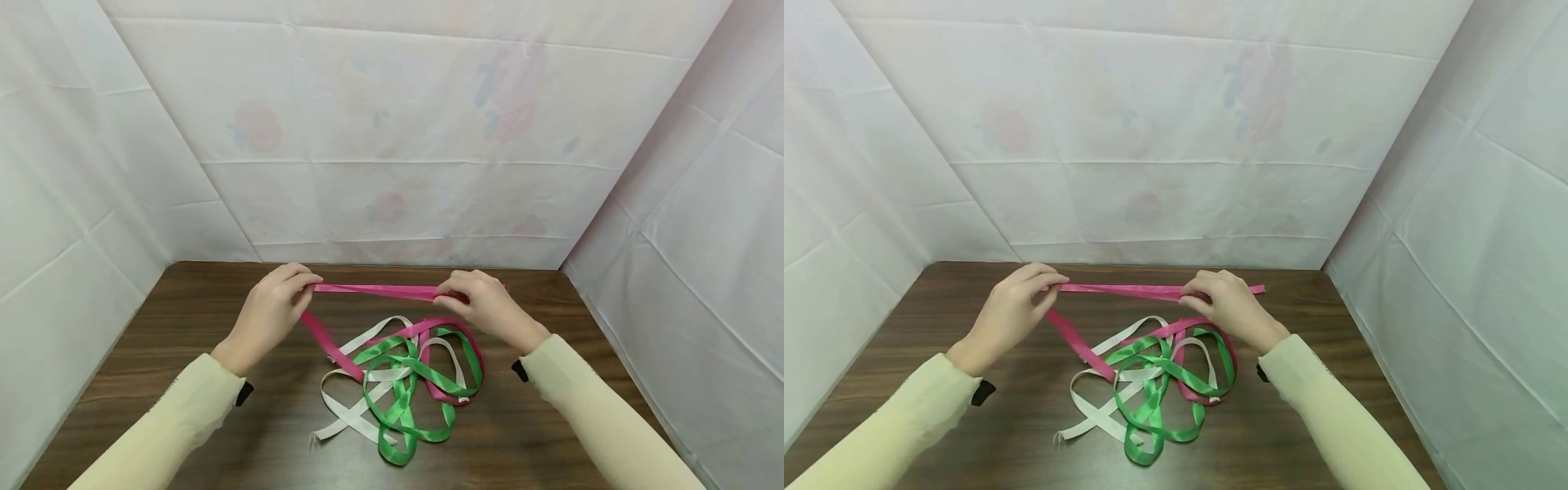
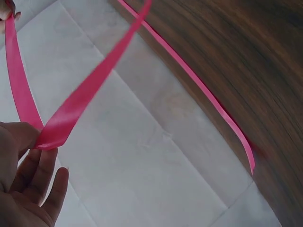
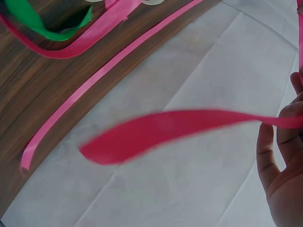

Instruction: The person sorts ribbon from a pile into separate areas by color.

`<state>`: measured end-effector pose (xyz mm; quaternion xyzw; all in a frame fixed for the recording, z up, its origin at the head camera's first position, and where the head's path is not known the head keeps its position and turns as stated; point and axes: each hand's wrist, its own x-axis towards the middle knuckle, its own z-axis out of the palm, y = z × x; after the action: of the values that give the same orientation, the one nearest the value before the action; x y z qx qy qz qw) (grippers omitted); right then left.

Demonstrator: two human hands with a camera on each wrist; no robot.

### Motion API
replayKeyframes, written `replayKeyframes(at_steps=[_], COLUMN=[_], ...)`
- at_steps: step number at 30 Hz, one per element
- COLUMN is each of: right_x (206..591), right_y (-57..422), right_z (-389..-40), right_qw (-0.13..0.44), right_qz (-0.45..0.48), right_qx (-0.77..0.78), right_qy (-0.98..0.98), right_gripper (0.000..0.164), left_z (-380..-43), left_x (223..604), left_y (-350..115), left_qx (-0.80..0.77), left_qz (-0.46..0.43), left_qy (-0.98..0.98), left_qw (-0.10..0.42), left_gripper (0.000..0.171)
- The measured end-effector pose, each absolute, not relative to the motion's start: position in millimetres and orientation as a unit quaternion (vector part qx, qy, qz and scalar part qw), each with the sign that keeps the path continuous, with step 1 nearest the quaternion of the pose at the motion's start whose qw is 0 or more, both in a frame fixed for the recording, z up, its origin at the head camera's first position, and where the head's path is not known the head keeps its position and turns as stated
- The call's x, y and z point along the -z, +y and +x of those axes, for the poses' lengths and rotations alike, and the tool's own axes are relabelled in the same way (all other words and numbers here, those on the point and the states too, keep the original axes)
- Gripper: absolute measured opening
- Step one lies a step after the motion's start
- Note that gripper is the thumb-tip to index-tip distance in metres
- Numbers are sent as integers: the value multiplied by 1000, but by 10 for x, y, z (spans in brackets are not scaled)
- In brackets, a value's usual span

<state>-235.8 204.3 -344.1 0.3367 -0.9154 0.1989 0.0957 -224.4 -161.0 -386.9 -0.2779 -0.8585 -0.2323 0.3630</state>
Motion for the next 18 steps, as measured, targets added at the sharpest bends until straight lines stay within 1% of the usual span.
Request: replayKeyframes(at_steps=[18], right_x=[3640], right_y=[2438], right_z=[-2366], right_qw=[131], right_qz=[323], right_qx=[-218], right_qy=[-911], right_gripper=[7], left_z=[-2226], left_x=[3881], left_y=[-1838], left_qx=[226], left_qz=[-252], left_qy=[-865], left_qw=[371], left_gripper=[23])
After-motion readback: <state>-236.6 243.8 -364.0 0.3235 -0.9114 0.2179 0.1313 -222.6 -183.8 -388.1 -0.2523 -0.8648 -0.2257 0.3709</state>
